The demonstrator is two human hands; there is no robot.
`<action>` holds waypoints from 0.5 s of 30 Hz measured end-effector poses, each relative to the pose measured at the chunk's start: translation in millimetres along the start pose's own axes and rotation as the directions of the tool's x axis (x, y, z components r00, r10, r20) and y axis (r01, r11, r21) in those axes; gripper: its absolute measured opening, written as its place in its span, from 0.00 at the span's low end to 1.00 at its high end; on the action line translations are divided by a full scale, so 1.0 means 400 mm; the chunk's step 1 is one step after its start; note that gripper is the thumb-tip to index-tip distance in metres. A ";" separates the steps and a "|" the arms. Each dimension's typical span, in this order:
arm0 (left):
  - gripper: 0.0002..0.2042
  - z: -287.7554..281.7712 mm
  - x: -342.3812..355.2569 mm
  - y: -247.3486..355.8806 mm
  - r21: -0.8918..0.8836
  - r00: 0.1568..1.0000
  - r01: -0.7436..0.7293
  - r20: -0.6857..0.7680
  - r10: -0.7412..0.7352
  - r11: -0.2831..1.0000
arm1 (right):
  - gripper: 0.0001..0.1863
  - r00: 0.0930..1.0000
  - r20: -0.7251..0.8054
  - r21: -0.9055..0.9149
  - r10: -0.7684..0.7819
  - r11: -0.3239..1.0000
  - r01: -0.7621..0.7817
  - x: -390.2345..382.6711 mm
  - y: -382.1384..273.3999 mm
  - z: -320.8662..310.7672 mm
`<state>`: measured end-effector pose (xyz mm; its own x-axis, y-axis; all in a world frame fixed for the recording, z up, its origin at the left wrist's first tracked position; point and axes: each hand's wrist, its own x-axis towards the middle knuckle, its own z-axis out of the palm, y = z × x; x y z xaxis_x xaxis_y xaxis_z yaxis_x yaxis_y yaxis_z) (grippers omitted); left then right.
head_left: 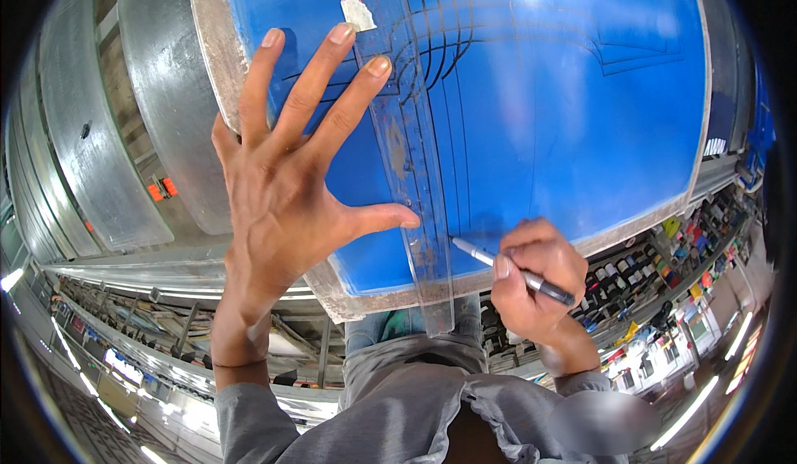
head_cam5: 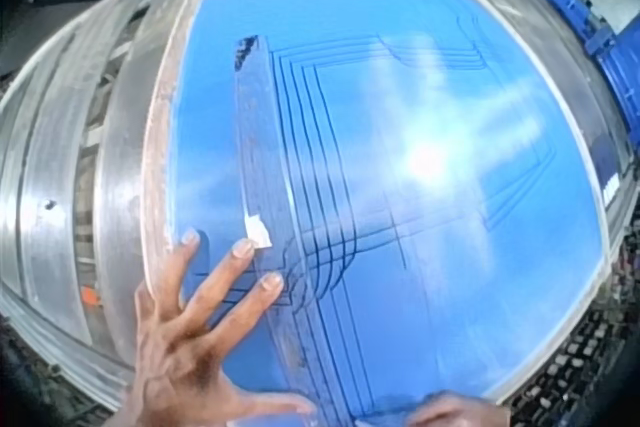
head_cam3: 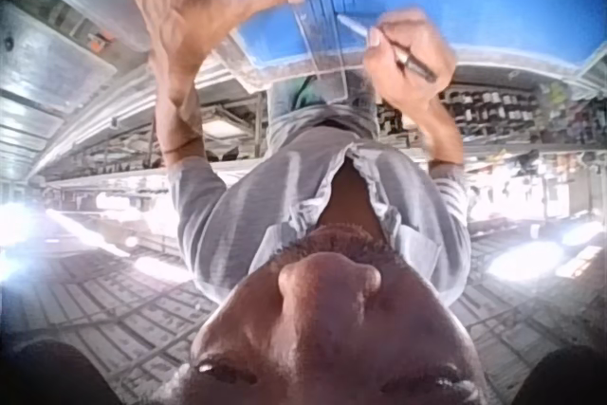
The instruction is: The person draws a series of straight and curved lines on a blue surface using a black marker. They use a clear ruler to guide some of the lines, creating a grid-like pattern. The person then removes the ruler and continues drawing freehand.
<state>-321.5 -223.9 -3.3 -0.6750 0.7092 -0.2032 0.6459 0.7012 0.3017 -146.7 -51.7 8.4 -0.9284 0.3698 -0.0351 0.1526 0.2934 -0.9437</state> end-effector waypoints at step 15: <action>0.55 -0.014 0.001 0.003 -0.047 0.996 0.039 0.080 -0.035 0.998 | 0.08 0.996 -0.061 0.102 -0.066 0.992 0.072 0.272 0.016 0.046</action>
<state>-323.0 -223.1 2.2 -0.6668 0.6876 -0.2874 0.6017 0.7242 0.3369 -252.8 -25.9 -7.6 -0.9140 0.4029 0.0479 0.0495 0.2277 -0.9725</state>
